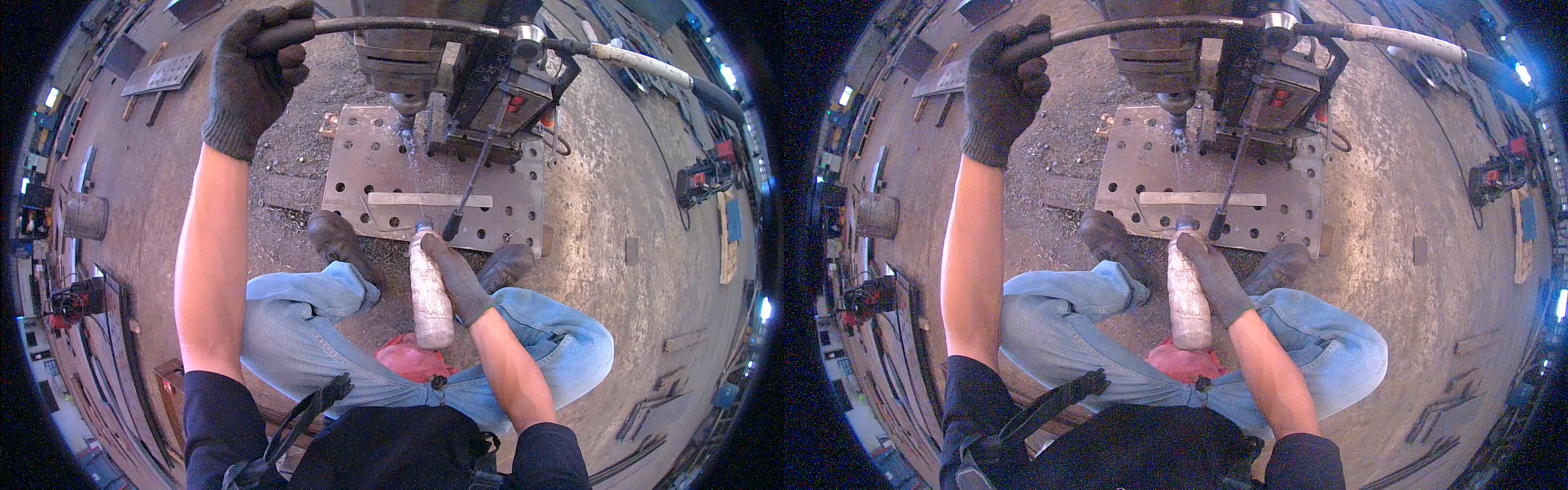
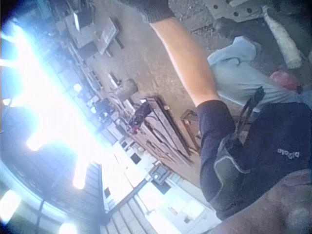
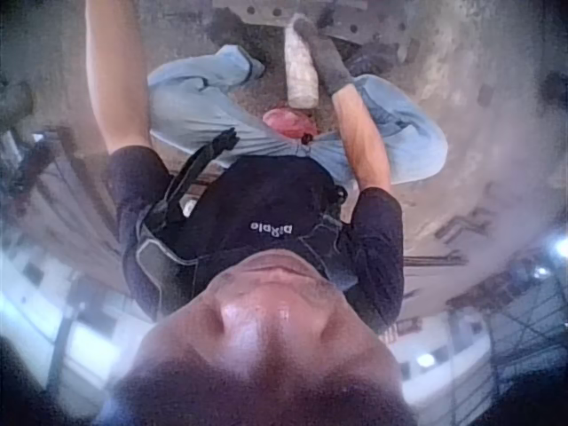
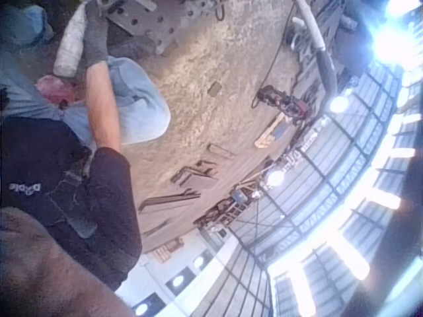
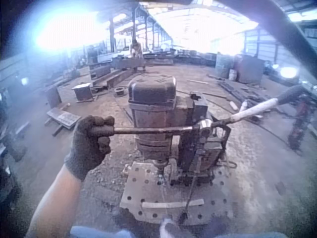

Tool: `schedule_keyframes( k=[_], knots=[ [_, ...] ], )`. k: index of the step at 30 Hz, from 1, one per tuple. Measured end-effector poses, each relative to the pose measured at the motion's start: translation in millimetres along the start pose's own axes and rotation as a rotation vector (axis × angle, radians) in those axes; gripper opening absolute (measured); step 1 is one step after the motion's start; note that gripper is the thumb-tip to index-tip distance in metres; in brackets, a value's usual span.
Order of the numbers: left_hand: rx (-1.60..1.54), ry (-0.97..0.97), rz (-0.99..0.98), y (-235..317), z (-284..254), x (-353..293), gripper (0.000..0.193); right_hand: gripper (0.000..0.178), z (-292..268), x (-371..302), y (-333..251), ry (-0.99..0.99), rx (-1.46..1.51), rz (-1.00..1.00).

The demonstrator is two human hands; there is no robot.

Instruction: The person operates a drill press to drill holes into a metal plate. They hold a plastic bottle to apply liquid coolant to the drill bit and work area while the machine runs. The person remains seated on the floor throughout the process.

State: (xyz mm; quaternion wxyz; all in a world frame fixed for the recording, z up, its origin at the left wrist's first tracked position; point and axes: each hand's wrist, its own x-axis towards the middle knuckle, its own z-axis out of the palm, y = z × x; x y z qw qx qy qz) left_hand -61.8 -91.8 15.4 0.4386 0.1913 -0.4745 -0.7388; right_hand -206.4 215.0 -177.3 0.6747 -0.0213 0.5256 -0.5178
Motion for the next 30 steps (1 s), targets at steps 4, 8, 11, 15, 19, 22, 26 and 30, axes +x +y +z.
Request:
schedule_keyframes(
  k=[4, 8, 11, 15, 19, 22, 26, 30],
  knots=[
    [-0.068, -0.102, -0.018, 1, -7, 3, 0.029, 0.039, 13, -13, -9, 0.006, 0.097, -0.003],
    [-0.115, -0.187, -0.091, 3, -8, 3, 0.032, 0.039, 14, -14, -10, -0.069, 0.091, -0.139],
    [-0.129, -0.201, -0.066, 1, -14, 6, 0.036, 0.041, 20, -17, -11, -0.038, 0.015, -0.181],
    [-0.121, -0.178, -0.1, 3, -5, 4, 0.039, 0.044, 13, -12, -8, -0.012, -0.156, -0.194],
    [-0.116, -0.097, -0.145, 4, 10, -4, 0.043, 0.045, 6, -6, -4, -0.015, -0.151, -0.114],
    [-0.101, -0.079, -0.122, 3, 4, -4, 0.04, 0.045, 9, -9, -10, -0.016, -0.146, -0.004],
    [-0.069, 0.006, -0.039, 1, 12, -8, 0.033, 0.045, 2, -1, -3, 0.048, -0.131, 0.024],
    [-0.064, -0.006, -0.057, 2, 9, -6, 0.029, 0.044, -5, 3, -1, 0.049, -0.142, 0.067]
  ],
)
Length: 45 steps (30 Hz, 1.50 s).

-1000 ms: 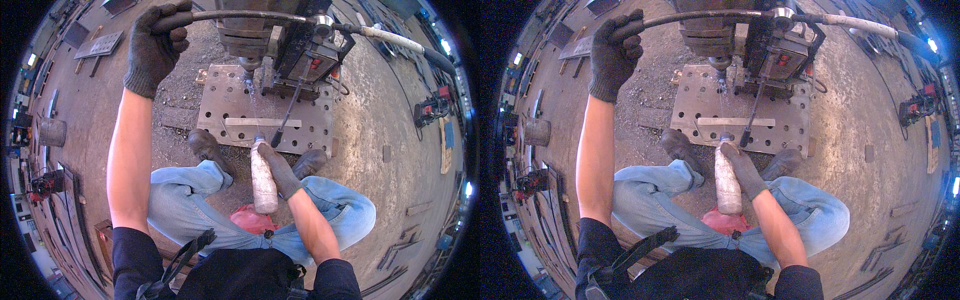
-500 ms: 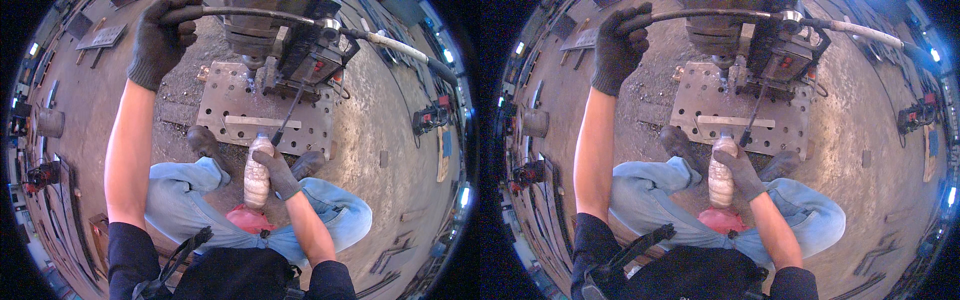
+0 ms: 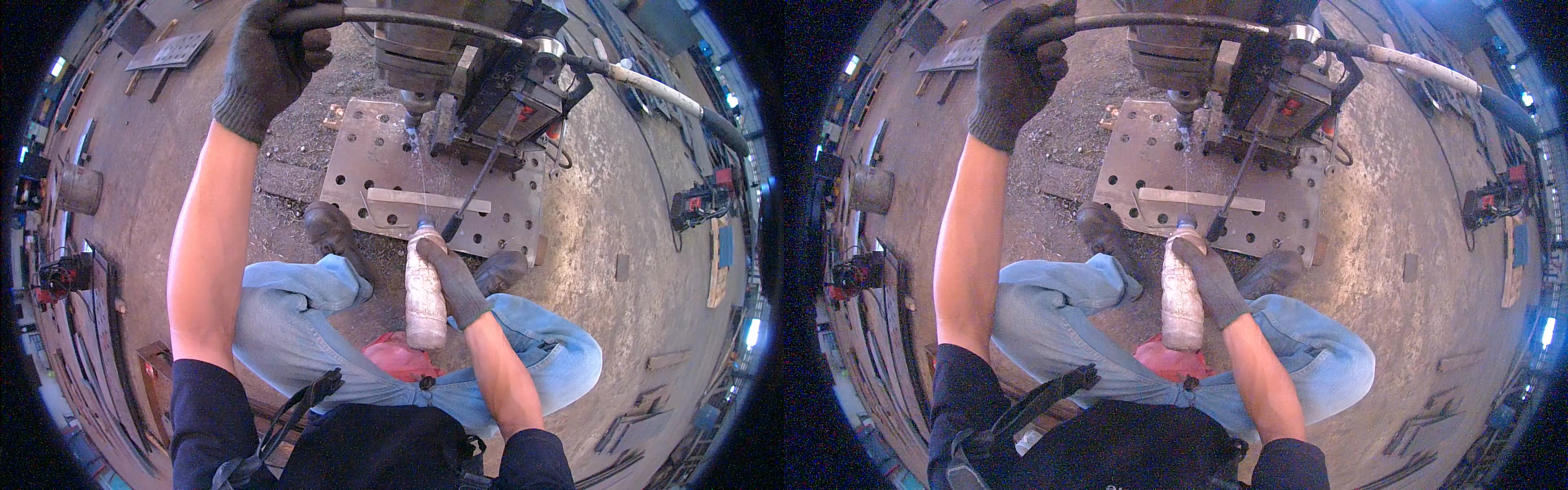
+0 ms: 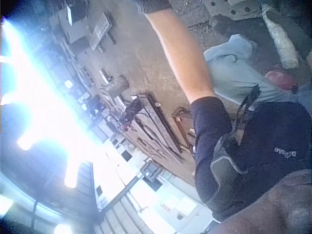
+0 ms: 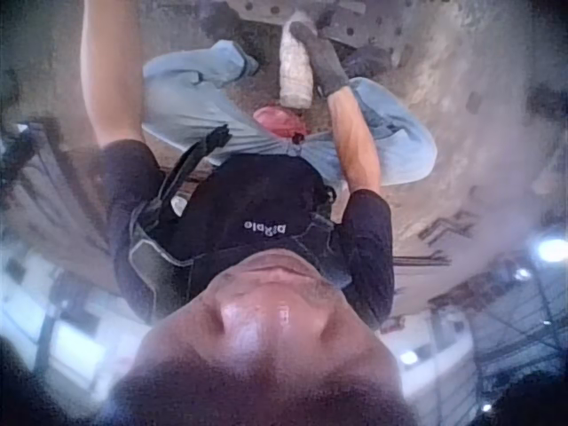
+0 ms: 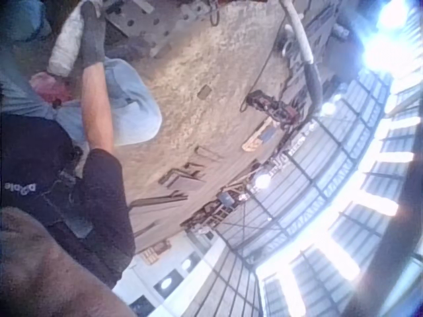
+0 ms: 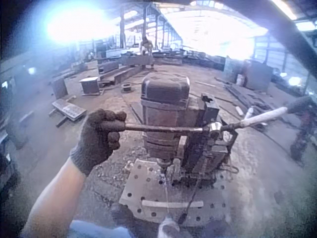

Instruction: The person operates a drill press to drill holes into a metal plate. They hold a plastic bottle to apply liquid coolant to the drill bit and work area while the machine runs. The person remains seated on the floor throughout the process.

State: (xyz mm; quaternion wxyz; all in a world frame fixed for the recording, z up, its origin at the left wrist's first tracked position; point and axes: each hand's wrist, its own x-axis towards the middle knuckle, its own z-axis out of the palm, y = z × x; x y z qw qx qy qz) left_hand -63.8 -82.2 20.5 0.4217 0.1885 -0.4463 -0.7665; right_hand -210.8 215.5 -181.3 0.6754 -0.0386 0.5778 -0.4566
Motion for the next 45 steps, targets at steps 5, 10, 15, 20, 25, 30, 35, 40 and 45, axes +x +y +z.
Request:
schedule_keyframes(
  k=[5, 10, 15, 20, 25, 30, 35, 40, 45],
  knots=[
    [0.011, 0.022, 0.022, -1, 0, -2, 0.028, 0.042, 11, -12, -3, -0.089, 0.166, -0.112],
    [0.013, -0.011, 0.009, -1, -4, 0, 0.029, 0.04, 21, -19, -6, -0.127, 0.235, -0.198],
    [0.505, -0.144, 0.305, -4, -28, 14, 0.028, 0.033, 26, -29, -14, -0.175, 0.168, -0.05],
    [-0.043, -0.086, 0.082, -7, -7, 4, 0.018, 0.049, 4, -10, -2, -0.097, 0.02, -0.183],
    [0.061, -0.084, 0.123, -10, -33, 14, 0.027, 0.049, 3, -8, -2, -0.123, 0.14, -0.155],
    [0.013, 0.019, 0.105, -10, -26, 11, 0.026, 0.034, 19, -22, -11, -0.253, 0.452, -0.146],
    [0.028, 0.038, 0.078, -8, -15, 6, 0.027, 0.037, 18, -26, -12, -0.304, 0.449, -0.159],
    [0.109, 0.017, 0.112, -8, -27, 10, 0.027, 0.041, 16, -26, -12, -0.384, 0.433, -0.219],
    [-0.032, 0.007, 0.005, -5, -20, 7, 0.028, 0.055, 23, -30, -13, -0.237, 0.167, -0.388]
  ],
)
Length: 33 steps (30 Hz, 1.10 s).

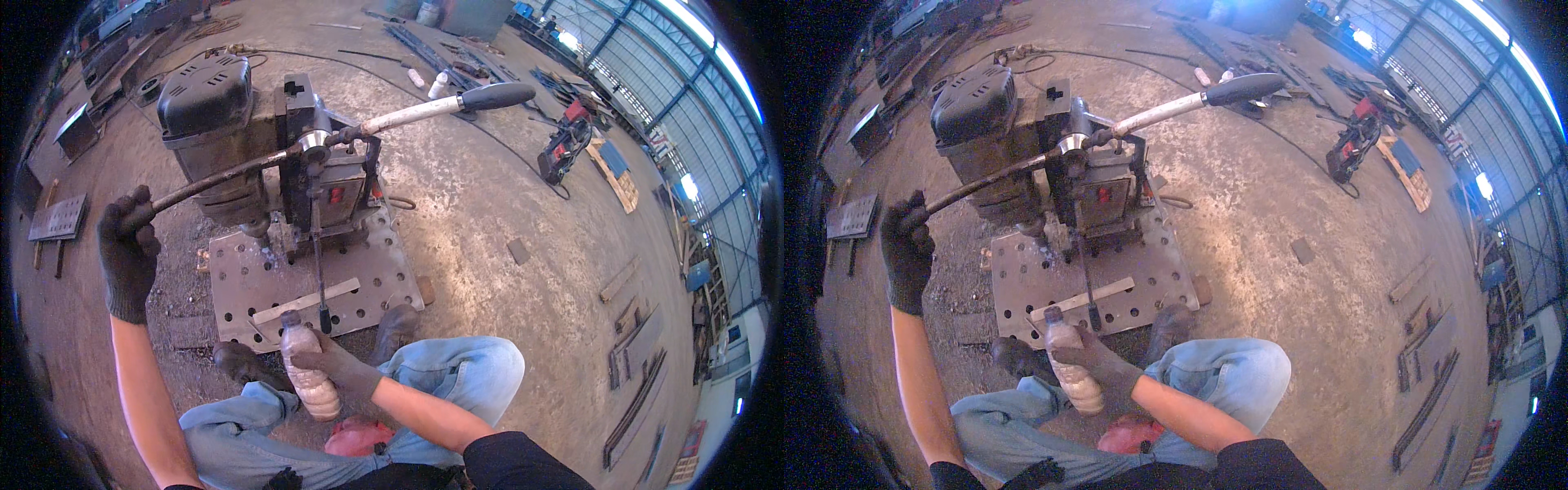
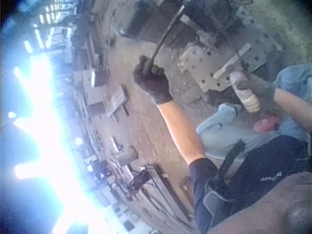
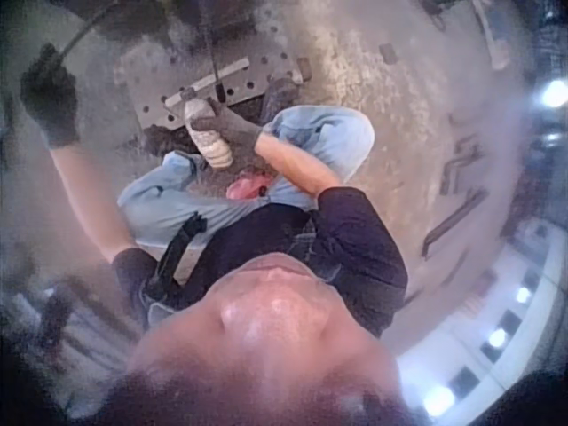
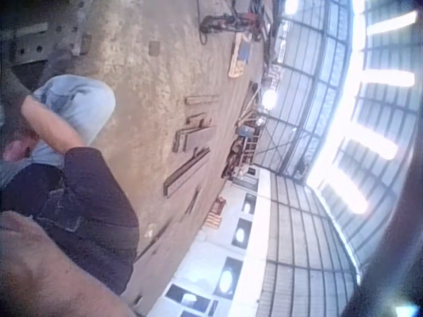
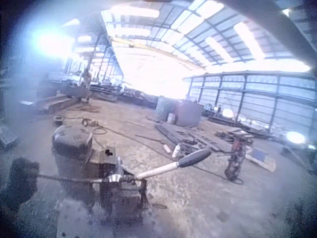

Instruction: The person operates a drill press to drill holes into a metal plate. They hold a plastic bottle to apply liquid coolant to the drill bit and work area while the machine runs. The person remains seated on the floor throughout the process.

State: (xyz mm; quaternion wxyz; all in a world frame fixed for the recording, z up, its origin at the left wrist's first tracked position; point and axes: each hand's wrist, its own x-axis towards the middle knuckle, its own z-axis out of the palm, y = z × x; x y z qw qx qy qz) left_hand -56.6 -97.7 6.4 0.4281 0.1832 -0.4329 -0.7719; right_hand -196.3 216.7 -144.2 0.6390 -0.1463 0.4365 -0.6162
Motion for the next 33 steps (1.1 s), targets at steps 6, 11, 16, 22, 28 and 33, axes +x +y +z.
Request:
schedule_keyframes(
  k=[6, 11, 16, 22, 28, 33],
  knots=[
    [0.012, 0.009, 0.056, -5, 3, 0, 0.027, 0.068, -6, 8, 9, 0.12, -0.541, -0.214],
    [0.128, 0.035, 0.107, -1, -5, 1, 0.025, 0.072, 0, 6, 0, 0.177, -0.403, -0.168],
    [0.059, 0.069, 0.076, -3, 5, 0, 0.025, 0.078, -4, 5, -1, 0.144, -0.554, -0.217],
    [0.192, 0.047, 0.125, -7, -4, 3, 0.026, 0.081, -5, 5, -4, 0.167, -0.671, -0.184],
    [0.311, 0.075, 0.178, -5, 3, 1, 0.032, 0.078, -5, 5, -4, 0.189, -0.561, -0.24],
    [0.463, 0.168, 0.292, -8, 4, 4, 0.038, 0.077, -4, 6, -7, 0.205, -0.551, -0.231]
  ],
)
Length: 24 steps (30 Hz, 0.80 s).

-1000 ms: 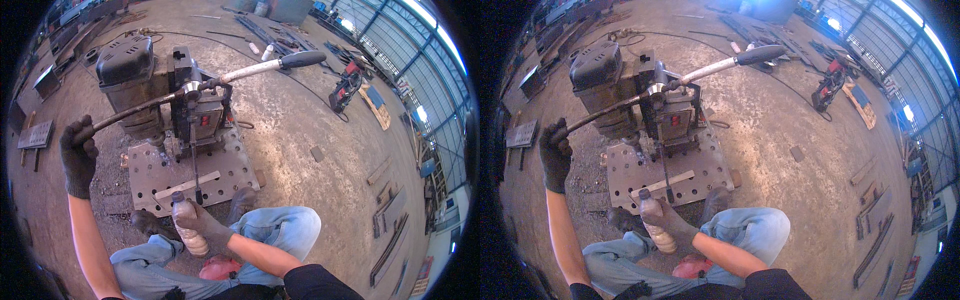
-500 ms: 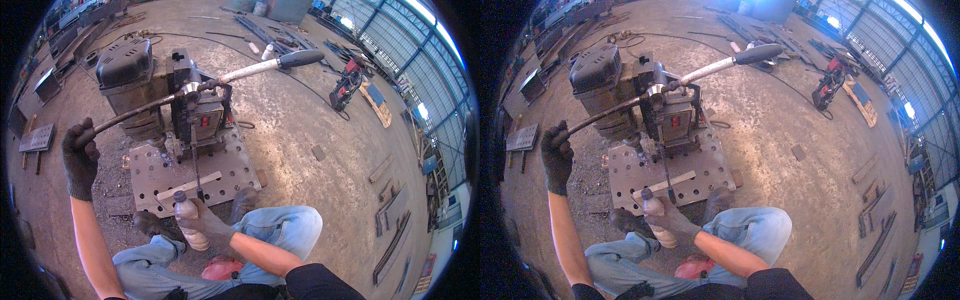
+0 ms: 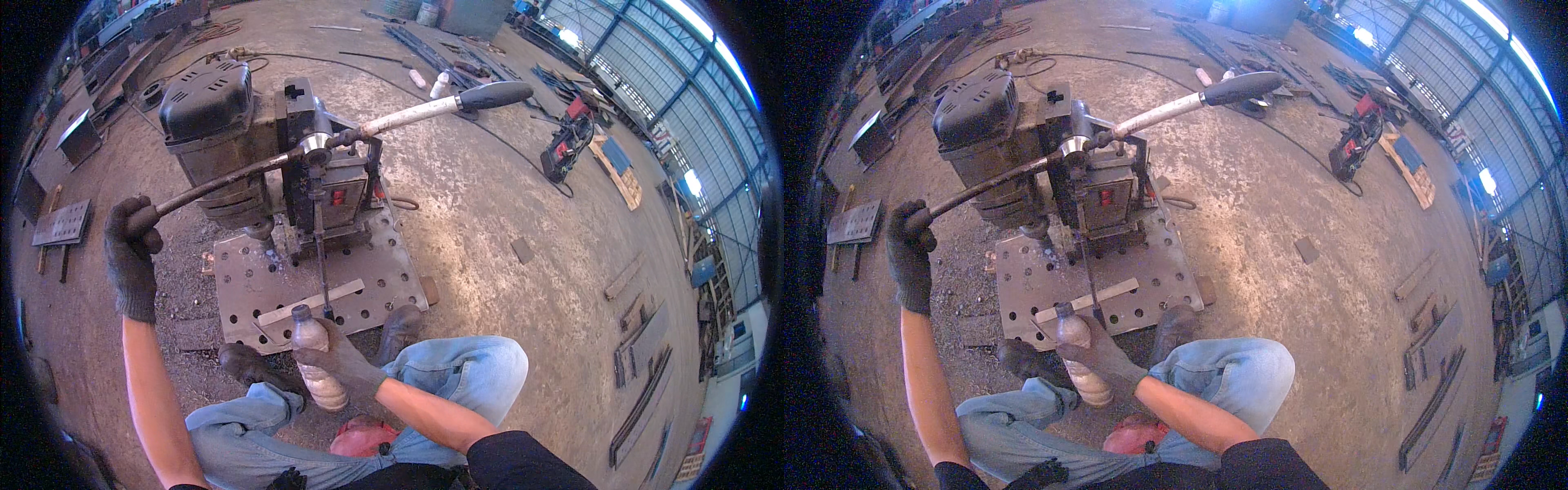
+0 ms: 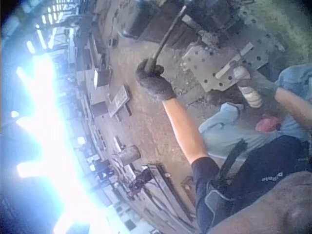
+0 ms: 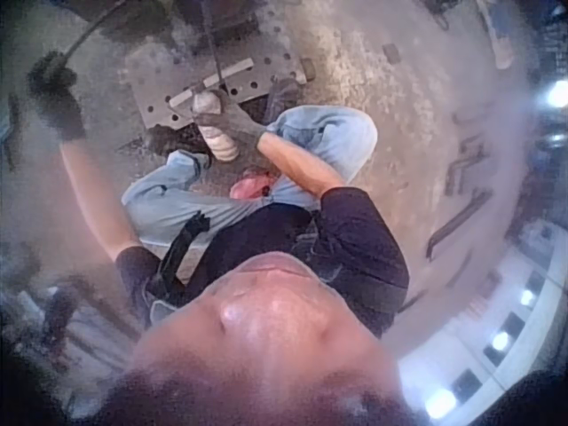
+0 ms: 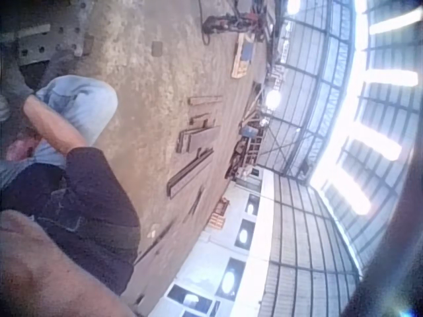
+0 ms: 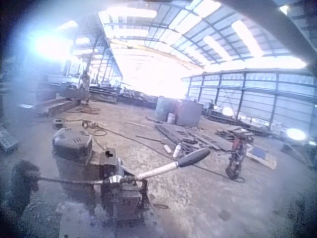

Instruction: The person operates a drill press to drill holes into a metal plate. They hold a plastic bottle to apply liquid coolant to the drill bit and work area while the machine runs. The person remains seated on the floor throughout the process.

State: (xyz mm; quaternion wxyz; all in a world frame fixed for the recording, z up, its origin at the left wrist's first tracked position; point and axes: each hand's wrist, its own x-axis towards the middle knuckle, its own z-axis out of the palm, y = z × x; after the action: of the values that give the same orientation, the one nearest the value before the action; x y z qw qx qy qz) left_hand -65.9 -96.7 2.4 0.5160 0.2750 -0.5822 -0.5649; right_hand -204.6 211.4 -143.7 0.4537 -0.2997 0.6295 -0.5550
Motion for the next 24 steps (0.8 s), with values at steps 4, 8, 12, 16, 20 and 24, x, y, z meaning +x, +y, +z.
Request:
schedule_keyframes(
  k=[4, 8, 12, 16, 20, 24],
  knots=[
    [0.175, 0.014, 0.092, 3, -1, -3, 0.044, 0.082, -4, 0, 4, 0.0, -0.039, -0.006],
    [0.241, 0.02, 0.129, 1, -1, -5, 0.047, 0.086, -4, -1, 5, 0.02, -0.121, 0.039],
    [0.072, -0.021, -0.034, 8, -1, -4, 0.045, 0.079, -1, 0, 4, -0.035, -0.004, 0.042],
    [0.01, 0.029, -0.083, 9, 10, -4, 0.035, 0.08, -4, 6, 29, -0.129, 0.122, 0.136],
    [0.043, 0.001, -0.071, 5, 0, 0, 0.017, 0.08, -3, 1, 26, -0.207, 0.313, 0.375],
    [0.049, 0.025, -0.054, 4, 2, 2, 0.038, 0.082, -8, 0, 17, -0.283, 0.324, 0.454]
  ],
)
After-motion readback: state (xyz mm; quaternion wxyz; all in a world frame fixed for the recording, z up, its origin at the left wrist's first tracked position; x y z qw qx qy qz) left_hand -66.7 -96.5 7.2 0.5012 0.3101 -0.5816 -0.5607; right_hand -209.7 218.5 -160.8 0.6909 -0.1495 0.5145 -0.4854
